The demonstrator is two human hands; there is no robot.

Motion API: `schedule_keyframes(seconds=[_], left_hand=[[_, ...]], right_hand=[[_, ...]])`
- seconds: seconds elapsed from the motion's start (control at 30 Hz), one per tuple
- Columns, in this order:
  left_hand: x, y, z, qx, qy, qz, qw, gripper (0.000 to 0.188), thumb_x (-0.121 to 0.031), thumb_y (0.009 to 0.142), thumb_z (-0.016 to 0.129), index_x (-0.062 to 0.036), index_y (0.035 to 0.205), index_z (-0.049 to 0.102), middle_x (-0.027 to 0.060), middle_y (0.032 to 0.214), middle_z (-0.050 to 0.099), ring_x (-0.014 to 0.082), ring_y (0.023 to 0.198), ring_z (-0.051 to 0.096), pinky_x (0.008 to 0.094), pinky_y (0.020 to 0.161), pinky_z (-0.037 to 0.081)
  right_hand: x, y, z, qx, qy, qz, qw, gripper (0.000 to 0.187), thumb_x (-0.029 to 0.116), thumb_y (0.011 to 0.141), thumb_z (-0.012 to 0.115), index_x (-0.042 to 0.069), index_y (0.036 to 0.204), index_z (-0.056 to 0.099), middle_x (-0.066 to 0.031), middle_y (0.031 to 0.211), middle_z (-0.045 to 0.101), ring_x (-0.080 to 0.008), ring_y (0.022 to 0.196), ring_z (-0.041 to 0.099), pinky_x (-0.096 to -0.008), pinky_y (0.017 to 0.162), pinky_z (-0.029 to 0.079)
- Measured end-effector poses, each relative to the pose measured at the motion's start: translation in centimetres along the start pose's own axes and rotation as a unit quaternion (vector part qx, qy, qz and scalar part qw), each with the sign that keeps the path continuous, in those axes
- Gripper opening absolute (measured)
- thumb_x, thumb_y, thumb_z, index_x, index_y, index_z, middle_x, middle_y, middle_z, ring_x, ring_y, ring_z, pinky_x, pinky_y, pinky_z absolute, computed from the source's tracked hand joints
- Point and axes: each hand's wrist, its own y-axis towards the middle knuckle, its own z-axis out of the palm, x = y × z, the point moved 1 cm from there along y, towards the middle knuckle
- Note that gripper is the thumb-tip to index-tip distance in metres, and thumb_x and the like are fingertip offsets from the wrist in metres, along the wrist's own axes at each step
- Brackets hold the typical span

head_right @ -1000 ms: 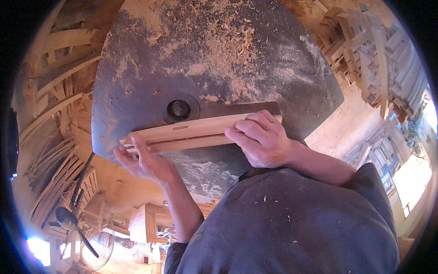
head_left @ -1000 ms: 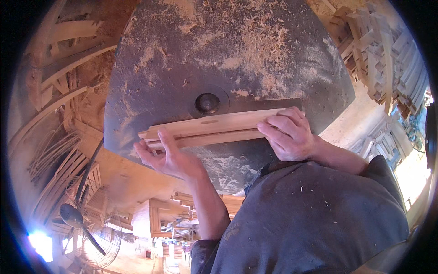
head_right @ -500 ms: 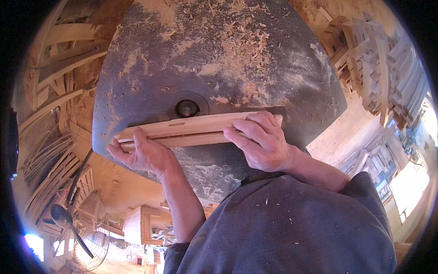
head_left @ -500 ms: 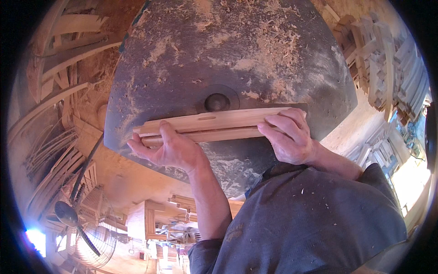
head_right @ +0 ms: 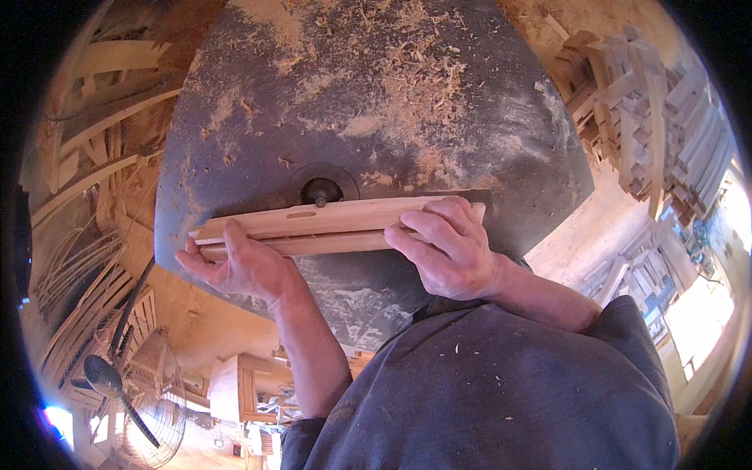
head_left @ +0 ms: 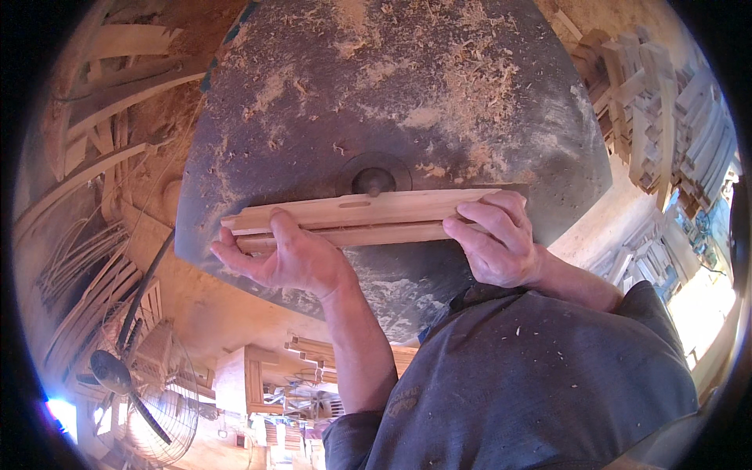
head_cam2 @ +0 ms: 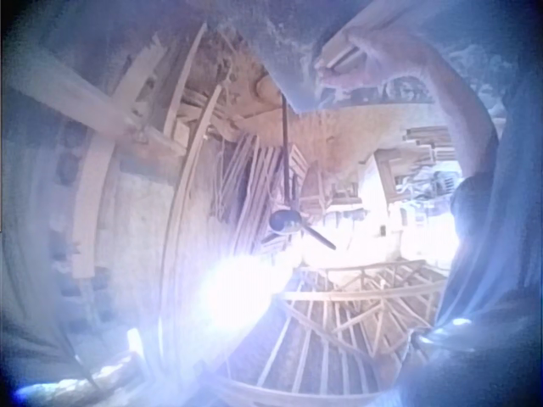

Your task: The person processes various wood pieces on a router table, then moves them to a stack and handles a larger wooden rail.

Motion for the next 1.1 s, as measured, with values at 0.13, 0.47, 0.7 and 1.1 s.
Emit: schedule_keyframes(seconds=[0.13,0.47,0.7,1.1], left_hand=[[-0.1,0.3,0.0,0.002,0.021,0.009,1.000,0.080,0.007,0.085,0.063,0.0033,0.156,0.025,0.0121,0.150,0.035,0.0246,0.136,0.042,0.0369,0.112,0.042],[0.6,2.7,-0.7,-0.041,0.021,0.022,0.999,0.082,0.003,0.084,0.067,0.0053,0.156,0.027,0.0134,0.149,0.041,0.0243,0.134,0.046,0.0348,0.108,0.045],[2.5,6.1,-3.4,-0.072,0.043,0.055,0.995,0.085,0.004,0.083,0.068,0.0062,0.157,0.024,0.0137,0.149,0.042,0.0259,0.129,0.051,0.0373,0.106,0.048],[4.8,11.3,-10.1,-0.173,0.014,-0.036,0.984,0.105,0.009,0.074,0.069,0.0022,0.162,0.013,0.0187,0.155,0.035,0.0341,0.136,0.047,0.0500,0.111,0.047]], right_hand=[[0.2,-0.1,0.1,-0.001,0.005,-0.002,1.000,0.044,0.007,0.062,0.075,0.003,0.106,0.076,-0.0116,0.109,0.066,-0.0276,0.090,0.061,-0.0397,0.076,0.051],[0.6,1.2,1.7,0.018,0.011,-0.029,0.999,0.042,0.014,0.061,0.072,0.005,0.101,0.076,-0.0110,0.110,0.065,-0.0257,0.093,0.062,-0.0408,0.078,0.050],[1.5,4.1,4.1,0.005,0.036,-0.070,0.997,0.037,0.017,0.066,0.074,0.006,0.101,0.074,-0.0069,0.106,0.064,-0.0219,0.094,0.062,-0.0385,0.078,0.049],[5.5,8.4,9.5,0.057,0.108,-0.136,0.983,0.020,0.017,0.075,0.070,0.005,0.088,0.063,-0.0043,0.091,0.054,-0.0215,0.092,0.054,-0.0363,0.082,0.046]])
